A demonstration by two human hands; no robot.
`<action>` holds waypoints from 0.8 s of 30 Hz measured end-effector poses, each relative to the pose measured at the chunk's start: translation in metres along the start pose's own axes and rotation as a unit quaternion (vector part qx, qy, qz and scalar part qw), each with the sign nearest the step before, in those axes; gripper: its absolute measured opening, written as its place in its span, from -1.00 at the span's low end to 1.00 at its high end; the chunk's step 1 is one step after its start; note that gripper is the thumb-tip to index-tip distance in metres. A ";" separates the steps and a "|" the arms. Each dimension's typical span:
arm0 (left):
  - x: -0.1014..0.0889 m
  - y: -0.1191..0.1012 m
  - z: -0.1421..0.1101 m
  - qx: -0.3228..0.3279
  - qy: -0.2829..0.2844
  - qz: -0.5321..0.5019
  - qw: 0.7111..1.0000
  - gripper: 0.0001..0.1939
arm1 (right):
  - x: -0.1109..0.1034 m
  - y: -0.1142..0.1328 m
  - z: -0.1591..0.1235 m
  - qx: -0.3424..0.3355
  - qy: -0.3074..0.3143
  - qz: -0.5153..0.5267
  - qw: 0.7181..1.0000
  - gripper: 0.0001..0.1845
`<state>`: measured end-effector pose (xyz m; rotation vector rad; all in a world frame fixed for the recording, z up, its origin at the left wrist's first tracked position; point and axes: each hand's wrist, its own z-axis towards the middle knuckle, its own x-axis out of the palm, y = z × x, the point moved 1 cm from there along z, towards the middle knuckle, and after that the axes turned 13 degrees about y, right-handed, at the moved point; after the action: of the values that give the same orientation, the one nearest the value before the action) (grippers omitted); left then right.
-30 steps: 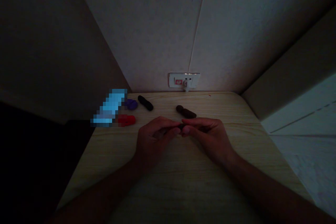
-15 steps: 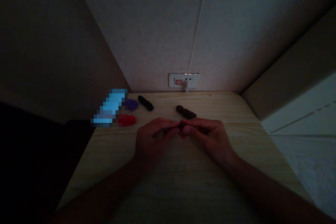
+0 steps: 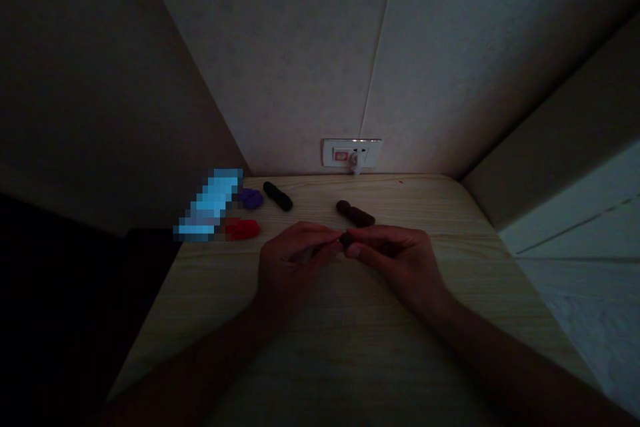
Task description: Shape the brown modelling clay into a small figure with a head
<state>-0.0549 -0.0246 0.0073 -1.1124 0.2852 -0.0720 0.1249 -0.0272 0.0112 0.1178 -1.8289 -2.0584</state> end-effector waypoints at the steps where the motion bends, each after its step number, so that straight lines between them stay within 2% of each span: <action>1: 0.000 0.000 0.000 0.002 0.001 0.002 1.000 -0.78 | 0.001 0.000 -0.001 -0.001 -0.001 0.002 1.000 -0.77; 6: 0.001 0.001 -0.003 0.005 0.010 0.015 1.000 -0.80 | -0.001 -0.002 0.001 -0.002 -0.012 0.055 0.998 -0.83; 11: 0.003 0.003 -0.003 -0.072 -0.016 -0.072 0.995 -0.89 | -0.006 -0.005 0.008 0.047 -0.002 0.171 0.984 -0.74; 16: 0.000 0.009 0.001 -0.108 -0.064 -0.108 0.986 -0.88 | -0.008 -0.003 0.008 0.091 0.024 0.270 0.958 -0.70; 21: -0.005 0.013 0.007 -0.101 -0.088 -0.104 0.986 -0.89 | -0.009 -0.002 0.008 0.104 0.039 0.289 0.951 -0.69; 24: -0.004 0.009 0.007 -0.099 -0.067 -0.107 0.987 -0.89 | -0.009 -0.003 0.009 0.115 0.041 0.281 0.952 -0.68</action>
<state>-0.0572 -0.0139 0.0028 -1.3367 0.0529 -0.1612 0.1302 -0.0158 0.0075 -0.2296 -1.7829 -1.4296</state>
